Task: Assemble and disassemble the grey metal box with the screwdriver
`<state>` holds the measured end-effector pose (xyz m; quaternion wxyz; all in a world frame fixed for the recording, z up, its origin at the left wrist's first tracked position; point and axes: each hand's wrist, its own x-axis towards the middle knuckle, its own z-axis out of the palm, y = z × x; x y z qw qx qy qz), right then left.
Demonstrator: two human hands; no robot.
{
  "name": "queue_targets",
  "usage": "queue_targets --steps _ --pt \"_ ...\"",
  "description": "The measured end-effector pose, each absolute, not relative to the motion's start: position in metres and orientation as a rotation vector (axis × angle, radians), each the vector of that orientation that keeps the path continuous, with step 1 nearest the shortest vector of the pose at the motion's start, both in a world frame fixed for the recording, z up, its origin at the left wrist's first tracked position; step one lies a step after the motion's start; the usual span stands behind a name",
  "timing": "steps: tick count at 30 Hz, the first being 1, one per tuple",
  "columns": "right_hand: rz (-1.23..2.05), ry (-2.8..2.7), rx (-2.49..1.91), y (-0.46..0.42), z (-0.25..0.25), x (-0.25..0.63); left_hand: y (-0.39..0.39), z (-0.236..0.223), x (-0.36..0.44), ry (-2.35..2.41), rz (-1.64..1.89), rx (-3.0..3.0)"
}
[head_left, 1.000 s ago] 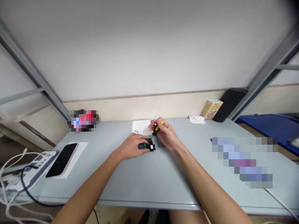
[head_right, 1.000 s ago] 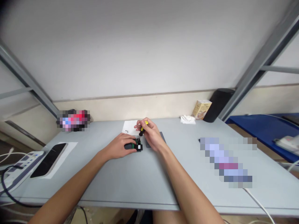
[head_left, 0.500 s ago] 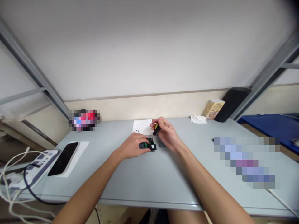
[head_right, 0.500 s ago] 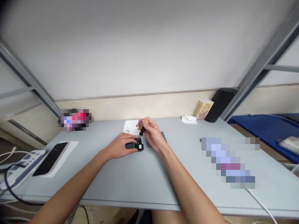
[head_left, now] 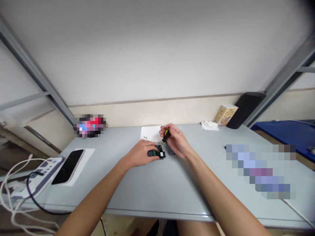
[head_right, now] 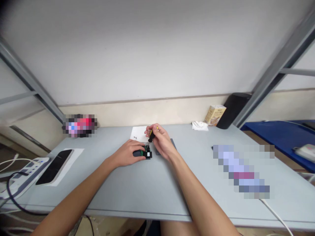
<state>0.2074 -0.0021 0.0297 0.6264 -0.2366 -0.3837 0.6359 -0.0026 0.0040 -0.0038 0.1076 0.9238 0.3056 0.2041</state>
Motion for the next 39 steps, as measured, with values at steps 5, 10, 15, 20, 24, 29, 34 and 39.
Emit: queue_targets --steps 5,10,15,20,24,29,34,39 --pt "1.437 -0.910 -0.538 -0.0031 0.0305 0.2065 0.0025 -0.0010 -0.0023 0.907 0.584 2.711" --pt "1.511 -0.844 -0.514 0.0016 0.0312 0.2081 0.0022 0.0002 -0.0019 0.902 0.585 2.719" --pt "1.484 -0.773 -0.533 0.0019 0.0302 0.2121 0.0033 -0.0022 -0.0027 0.891 0.600 2.725" --pt "1.469 -0.784 -0.518 0.0021 0.0280 0.2108 0.0036 -0.0028 -0.0025 0.897 0.588 2.717" --pt "1.490 -0.772 -0.489 0.0052 0.0292 0.2099 0.0027 -0.0006 -0.0019 0.902 0.580 2.706" --pt "1.546 -0.736 -0.506 0.0040 0.0302 0.2132 0.0029 -0.0004 -0.0018 0.903 0.570 2.723" --pt "1.493 -0.844 -0.522 -0.0004 0.0293 0.2095 0.0033 -0.0013 -0.0017 0.894 0.588 2.725" --pt "1.491 -0.827 -0.527 0.0010 0.0315 0.2074 0.0015 0.0020 -0.0010 0.903 0.568 2.701"
